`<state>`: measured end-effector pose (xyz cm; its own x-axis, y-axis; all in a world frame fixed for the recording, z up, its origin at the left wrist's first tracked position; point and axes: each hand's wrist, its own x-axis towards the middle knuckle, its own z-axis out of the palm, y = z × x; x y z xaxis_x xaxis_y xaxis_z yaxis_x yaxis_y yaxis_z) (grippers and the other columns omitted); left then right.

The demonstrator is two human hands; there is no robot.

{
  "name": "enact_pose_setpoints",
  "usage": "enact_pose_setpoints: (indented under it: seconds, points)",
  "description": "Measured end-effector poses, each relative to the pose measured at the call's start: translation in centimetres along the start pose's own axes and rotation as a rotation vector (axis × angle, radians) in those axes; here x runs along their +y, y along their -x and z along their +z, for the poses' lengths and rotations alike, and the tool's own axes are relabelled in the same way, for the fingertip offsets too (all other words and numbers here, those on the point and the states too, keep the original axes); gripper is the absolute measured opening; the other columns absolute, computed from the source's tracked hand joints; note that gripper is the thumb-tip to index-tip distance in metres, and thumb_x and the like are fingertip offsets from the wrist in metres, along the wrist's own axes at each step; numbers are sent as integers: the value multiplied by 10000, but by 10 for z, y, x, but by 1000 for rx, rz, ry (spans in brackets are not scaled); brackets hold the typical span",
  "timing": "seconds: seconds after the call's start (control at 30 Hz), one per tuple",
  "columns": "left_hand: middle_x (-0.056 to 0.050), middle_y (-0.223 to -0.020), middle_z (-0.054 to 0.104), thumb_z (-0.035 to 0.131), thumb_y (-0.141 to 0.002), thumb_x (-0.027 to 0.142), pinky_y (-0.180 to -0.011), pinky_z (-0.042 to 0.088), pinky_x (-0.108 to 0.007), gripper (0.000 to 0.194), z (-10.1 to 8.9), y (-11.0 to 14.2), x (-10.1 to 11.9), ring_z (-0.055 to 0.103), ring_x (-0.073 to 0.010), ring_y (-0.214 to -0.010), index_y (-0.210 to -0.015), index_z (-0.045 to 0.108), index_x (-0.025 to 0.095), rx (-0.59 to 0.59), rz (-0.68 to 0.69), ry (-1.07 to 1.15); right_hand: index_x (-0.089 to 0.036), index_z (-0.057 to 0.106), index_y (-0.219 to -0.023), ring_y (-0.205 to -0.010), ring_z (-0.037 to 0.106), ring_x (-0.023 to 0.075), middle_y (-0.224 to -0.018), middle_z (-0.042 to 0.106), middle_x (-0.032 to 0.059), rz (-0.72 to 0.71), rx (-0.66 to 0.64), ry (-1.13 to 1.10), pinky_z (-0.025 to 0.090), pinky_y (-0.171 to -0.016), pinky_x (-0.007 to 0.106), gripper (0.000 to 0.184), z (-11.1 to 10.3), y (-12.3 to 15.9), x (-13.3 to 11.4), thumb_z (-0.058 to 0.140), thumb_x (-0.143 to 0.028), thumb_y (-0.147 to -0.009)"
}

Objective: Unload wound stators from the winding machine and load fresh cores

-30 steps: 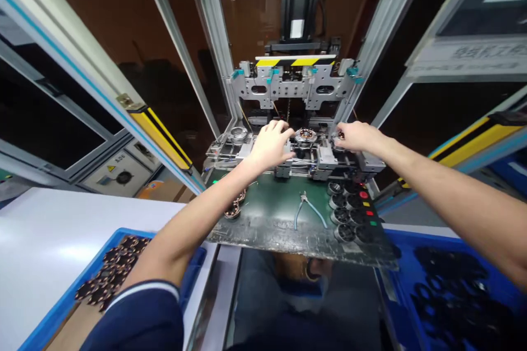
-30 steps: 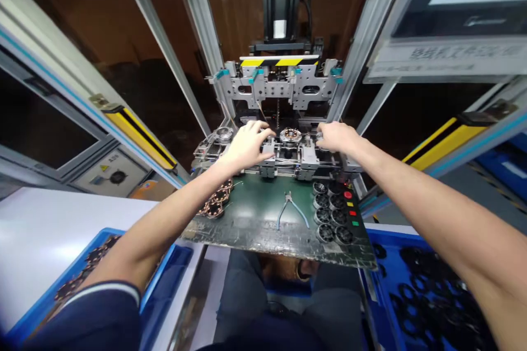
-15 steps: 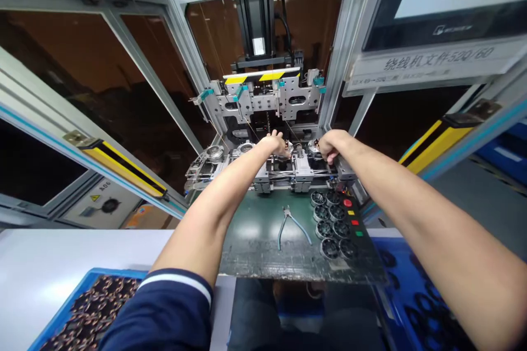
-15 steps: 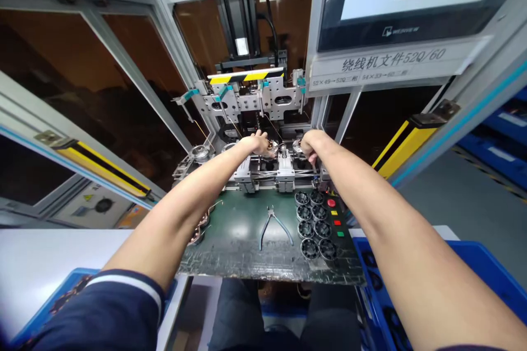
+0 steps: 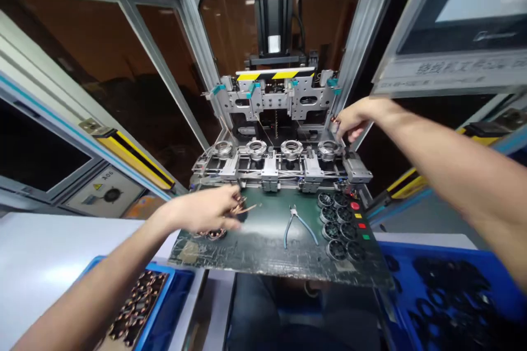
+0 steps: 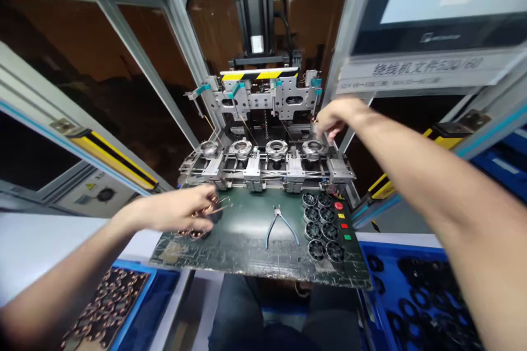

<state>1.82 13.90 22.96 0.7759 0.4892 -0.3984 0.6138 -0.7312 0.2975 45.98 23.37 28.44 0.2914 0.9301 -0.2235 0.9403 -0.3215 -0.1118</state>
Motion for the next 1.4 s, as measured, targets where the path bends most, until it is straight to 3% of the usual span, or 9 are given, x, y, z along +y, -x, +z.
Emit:
enact_pose_setpoints:
  seconds: [0.1, 0.23, 0.33, 0.47, 0.67, 0.83, 1.03, 1.23, 1.4]
  points:
    - [-90, -1137, 676, 643, -964, 574, -932, 540, -351, 376, 89, 59, -30, 679, -246, -985, -849, 744, 230, 9, -217, 124, -90, 744, -1133, -524, 667, 153, -781, 755, 129, -79, -269, 53, 522, -635, 285, 395, 0, 25, -11, 572, -443, -1090]
    - [-96, -1106, 721, 717, -928, 530, -887, 545, -338, 334, 165, 96, -57, 706, -235, -909, -840, 762, 211, 45, -451, 61, -224, 730, -1203, -494, 642, 130, -761, 735, 59, -459, -443, 69, 511, -644, 302, 347, 77, 115, -63, 530, -489, -1101]
    - [-105, -960, 741, 798, -866, 531, -842, 547, -343, 331, 190, 101, -72, 714, -254, -865, -794, 769, 208, 73, -556, 30, -295, 752, -1049, -608, 686, 175, -870, 763, 37, -886, -462, 25, 527, -680, 333, 281, 170, 192, -127, 553, -494, -1064]
    - [-97, -925, 732, 814, -840, 612, -819, 547, -323, 396, 206, 97, -83, 710, -241, -865, -795, 785, 219, 160, -625, 21, -312, 764, -1019, -934, 754, 267, -983, 796, 50, -1047, -385, 8, 541, -809, 369, 160, 275, 248, -212, 652, -423, -989]
    - [-106, -1249, 684, 693, -986, 474, -948, 564, -333, 290, 234, 90, -76, 716, -224, -1023, -1106, 805, 235, 402, -652, 79, -269, 707, -1319, -1025, 748, 310, -1147, 790, 134, -939, -263, -61, 540, -916, 450, 380, 325, 246, -260, 414, -292, -1077]
    - [-112, -1509, 543, 697, -985, 330, -1081, 566, -352, 436, 253, 107, -59, 698, -224, -1184, -1411, 630, 266, 530, -650, 148, -317, 432, -1658, -1067, 758, 352, -1159, 799, 140, -911, -307, -186, 531, -949, 457, 596, 328, 259, -217, 448, -417, -1071]
    - [-111, -1572, 470, 653, -1022, 463, -1287, 427, -522, 483, 240, 109, 13, 488, -321, -1504, -1478, 547, 341, 939, -605, 149, -427, 611, -1490, -879, 767, 245, -982, 802, 4, -690, -363, -457, 582, -868, 359, 464, 328, 312, -80, 480, -564, -1067]
    - [-85, -1613, 468, 743, -977, 495, -1251, 456, -550, 439, 238, -20, 113, 443, -333, -1514, -1396, 667, 391, 853, -139, 249, -268, 709, -1335, -1018, 709, 262, -1244, 678, 135, -80, 314, -704, 623, -746, 380, 393, 339, 336, 55, 585, -495, -1040]
    - [-137, -1687, 400, 747, -974, 394, -1250, 438, -599, 427, 248, -149, 163, 365, -379, -1560, -1389, 685, 311, 788, 166, 70, -260, 694, -1400, -1157, 677, 294, -1463, 543, 172, -29, 499, -555, 635, -885, 433, 453, 352, 306, 102, 674, -430, -980]
